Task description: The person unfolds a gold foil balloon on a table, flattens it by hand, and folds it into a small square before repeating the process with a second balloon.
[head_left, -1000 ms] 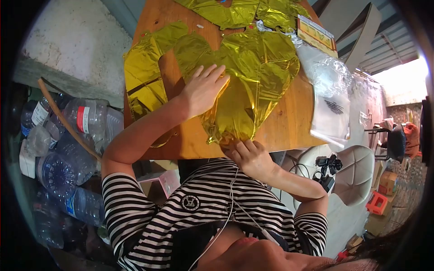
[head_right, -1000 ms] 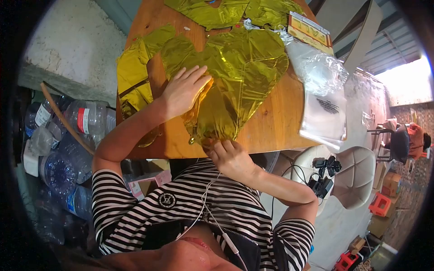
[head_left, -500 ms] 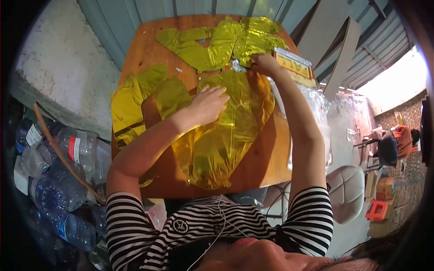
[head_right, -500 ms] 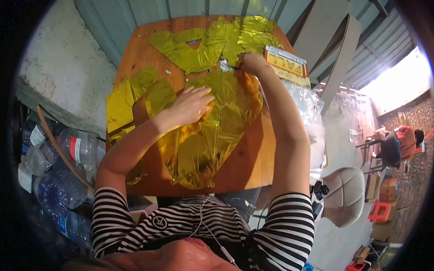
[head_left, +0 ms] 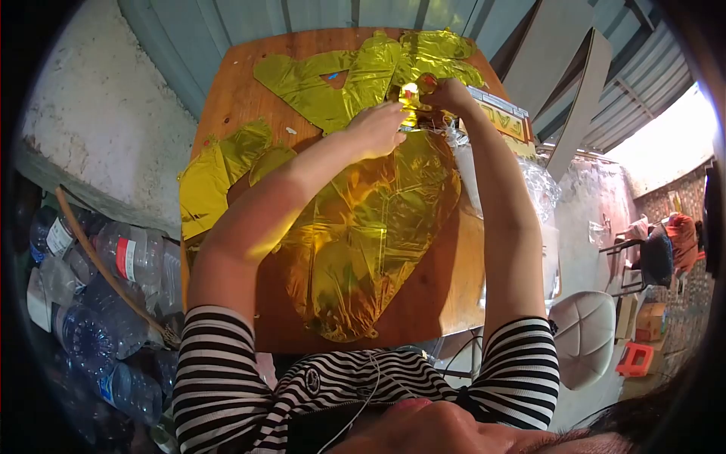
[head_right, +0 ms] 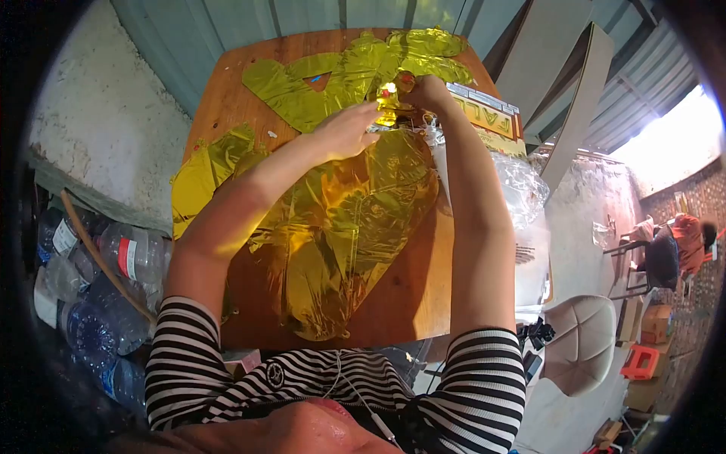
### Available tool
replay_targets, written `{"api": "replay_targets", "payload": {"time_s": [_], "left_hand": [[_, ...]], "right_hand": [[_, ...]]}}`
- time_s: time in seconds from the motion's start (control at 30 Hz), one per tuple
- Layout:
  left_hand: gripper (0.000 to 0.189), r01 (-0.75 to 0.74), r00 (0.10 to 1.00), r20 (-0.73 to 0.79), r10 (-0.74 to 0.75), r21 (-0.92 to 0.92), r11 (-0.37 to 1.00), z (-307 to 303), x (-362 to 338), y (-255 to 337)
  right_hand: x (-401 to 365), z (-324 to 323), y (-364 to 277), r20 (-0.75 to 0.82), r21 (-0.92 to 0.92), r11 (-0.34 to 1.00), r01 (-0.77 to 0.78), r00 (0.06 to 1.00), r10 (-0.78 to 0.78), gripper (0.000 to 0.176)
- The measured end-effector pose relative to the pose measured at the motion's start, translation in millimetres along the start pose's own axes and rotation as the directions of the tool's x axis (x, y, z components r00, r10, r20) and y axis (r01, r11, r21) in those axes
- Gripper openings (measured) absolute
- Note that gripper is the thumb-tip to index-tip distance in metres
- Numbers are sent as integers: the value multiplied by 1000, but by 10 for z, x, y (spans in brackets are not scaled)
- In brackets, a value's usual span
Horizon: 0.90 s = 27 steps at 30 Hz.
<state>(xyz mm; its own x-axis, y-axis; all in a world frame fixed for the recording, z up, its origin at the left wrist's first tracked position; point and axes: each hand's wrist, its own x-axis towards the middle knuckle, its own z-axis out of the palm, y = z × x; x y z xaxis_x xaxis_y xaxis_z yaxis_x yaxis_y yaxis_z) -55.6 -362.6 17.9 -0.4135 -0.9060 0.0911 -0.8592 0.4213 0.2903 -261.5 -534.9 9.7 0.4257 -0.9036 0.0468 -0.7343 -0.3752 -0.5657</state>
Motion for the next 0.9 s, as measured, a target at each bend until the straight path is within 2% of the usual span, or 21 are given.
{"api": "replay_targets", "payload": {"time_s": [0.03,0.1,0.13,0.17,0.23,0.27,0.3,0.37,0.4,0.47,0.53,0.57,0.6,0.63,0.7,0.73,0.77,0.8,0.9], "left_hand": [[55,-3,1000,-3,3,4,1000,36,143,-31],[63,55,981,-189,-49,28,998,91,392,-69],[68,76,980,-180,-86,-61,995,55,451,-48],[68,72,980,-181,-82,-60,996,34,490,-30],[69,293,956,130,-264,-368,882,-1,568,-23],[67,271,963,88,-256,-288,918,68,596,-46],[67,271,963,89,-256,-288,918,111,617,-67],[60,183,981,85,-172,-141,973,256,681,-151],[60,183,981,88,-171,-140,973,334,685,-171],[57,182,983,7,-182,-32,983,447,655,-171],[56,195,981,20,-194,-36,980,430,640,-136],[56,207,978,33,-206,-42,977,410,639,-120],[56,208,978,35,-206,-44,977,397,644,-117],[55,220,974,60,-217,-45,974,372,656,-117],[55,234,969,87,-229,-51,971,377,671,-112],[55,242,968,83,-238,-35,970,376,679,-108],[55,250,966,80,-248,-21,968,379,679,-108],[55,251,965,82,-248,-28,967,364,674,-106],[56,231,965,130,-227,-16,973,359,664,-72]], "right_hand": [[38,15,54,-6,0,1000,2,1000,-2,40],[126,40,192,83,307,951,-19,997,-7,42],[126,14,175,92,293,954,-63,995,37,40],[136,-32,162,88,293,954,-63,995,39,40],[177,-136,126,-2,158,986,-50,999,50,38],[177,-201,123,-158,-42,994,100,982,-105,38],[190,-261,113,-157,-42,994,99,982,-105,38],[293,-341,197,-314,30,980,195,933,-176,40],[419,-410,254,-380,64,983,174,915,-138,40],[480,-739,106,-500,59,997,-53,863,75,40],[541,-1211,15,-714,-119,975,-187,699,47,45],[698,-1553,112,-756,-327,892,-312,653,-48,44],[1398,-2076,1216,-682,-722,638,-268,435,-588,39],[1184,-2335,513,-913,-157,909,-385,408,15,20],[1019,-3003,518,-969,-88,955,-284,246,-16,33],[552,-3151,83,-968,-93,955,-282,250,-21,33],[-127,-2810,-898,-935,291,925,243,275,222,28],[-169,-2842,-886,-935,289,927,239,280,219,28],[-355,-3215,-594,-914,-76,946,316,358,-193,34]]}}
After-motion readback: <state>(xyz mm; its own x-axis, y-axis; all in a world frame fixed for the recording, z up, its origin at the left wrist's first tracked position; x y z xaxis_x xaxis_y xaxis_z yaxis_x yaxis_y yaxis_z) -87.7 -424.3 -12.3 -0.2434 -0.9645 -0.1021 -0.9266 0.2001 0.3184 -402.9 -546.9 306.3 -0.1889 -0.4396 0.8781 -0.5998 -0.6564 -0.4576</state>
